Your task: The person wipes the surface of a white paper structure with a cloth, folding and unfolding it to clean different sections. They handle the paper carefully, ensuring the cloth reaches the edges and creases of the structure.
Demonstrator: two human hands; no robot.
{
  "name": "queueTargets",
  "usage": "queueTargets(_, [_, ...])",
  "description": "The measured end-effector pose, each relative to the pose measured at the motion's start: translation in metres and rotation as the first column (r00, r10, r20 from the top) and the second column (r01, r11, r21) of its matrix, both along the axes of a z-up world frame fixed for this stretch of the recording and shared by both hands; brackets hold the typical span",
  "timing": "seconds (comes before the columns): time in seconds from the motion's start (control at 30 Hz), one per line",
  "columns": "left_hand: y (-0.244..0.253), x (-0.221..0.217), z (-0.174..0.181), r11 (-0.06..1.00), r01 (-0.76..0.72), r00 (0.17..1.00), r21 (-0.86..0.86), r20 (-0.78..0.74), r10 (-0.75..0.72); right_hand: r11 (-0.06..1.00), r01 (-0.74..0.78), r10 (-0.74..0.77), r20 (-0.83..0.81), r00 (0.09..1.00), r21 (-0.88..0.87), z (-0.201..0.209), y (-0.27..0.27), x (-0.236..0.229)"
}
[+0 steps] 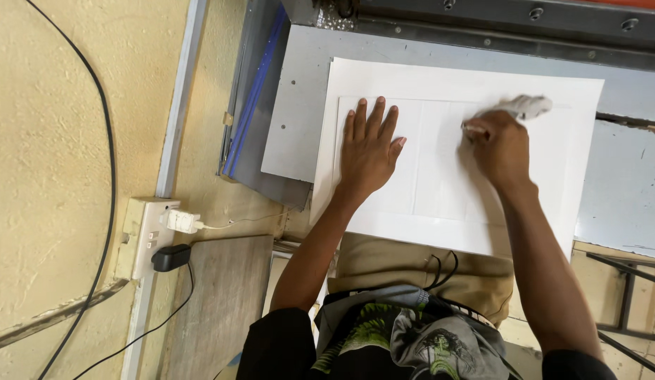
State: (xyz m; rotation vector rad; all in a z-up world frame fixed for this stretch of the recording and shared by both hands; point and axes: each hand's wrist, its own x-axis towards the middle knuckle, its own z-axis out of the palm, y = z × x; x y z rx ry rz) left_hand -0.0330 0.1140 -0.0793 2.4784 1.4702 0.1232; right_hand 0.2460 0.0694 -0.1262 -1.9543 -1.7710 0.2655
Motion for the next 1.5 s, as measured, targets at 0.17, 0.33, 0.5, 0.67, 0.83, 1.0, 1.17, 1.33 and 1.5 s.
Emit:
queueTargets(0.17, [0.001,0.001,0.0,1.0,-0.008,1.0,-0.011,-0.011,0.008,0.996,-0.046,0.041,-0.065,0.997,-0.074,0.01,0.03,0.016])
queueTargets(0.33, [0.003,0.001,-0.006,1.0,-0.017,1.0,-0.007,-0.009,0.017,0.955,-0.137,0.106,-0.128,0.986,-0.264,0.069,-0.06,-0.018])
queueTargets(0.5, [0.003,0.001,-0.009,1.0,-0.017,1.0,-0.011,-0.013,0.016,0.892,-0.004,-0.091,-0.19,0.978,-0.452,0.085,-0.139,-0.04])
queueTargets(0.67, [0.004,0.0,-0.012,1.0,-0.005,1.0,0.002,0.007,0.005,0.877,-0.054,-0.031,-0.168,0.985,-0.478,0.068,-0.12,-0.029])
queueTargets(0.83, [0.003,-0.001,-0.01,1.0,-0.026,1.0,0.0,-0.012,0.026,0.952,-0.191,0.177,-0.081,0.981,-0.241,0.021,-0.045,-0.015])
queueTargets(1.0, [0.004,-0.002,-0.011,1.0,-0.015,1.0,-0.004,0.007,0.015,0.978,-0.207,0.206,-0.106,0.973,-0.005,0.012,0.042,-0.029])
queueTargets(1.17, [0.006,-0.003,-0.022,0.999,-0.046,0.99,-0.017,0.132,0.048,0.983,-0.181,0.182,-0.02,0.983,0.027,0.022,0.006,-0.038])
queueTargets(1.33, [0.007,-0.005,-0.025,0.998,-0.057,0.975,-0.034,0.211,0.063,0.982,-0.167,0.167,-0.012,0.986,-0.083,0.049,-0.109,-0.075])
queueTargets(1.5, [0.009,-0.01,-0.042,0.991,-0.096,0.833,-0.089,0.538,0.128,0.976,-0.201,0.205,0.049,0.977,-0.079,0.046,-0.155,-0.095])
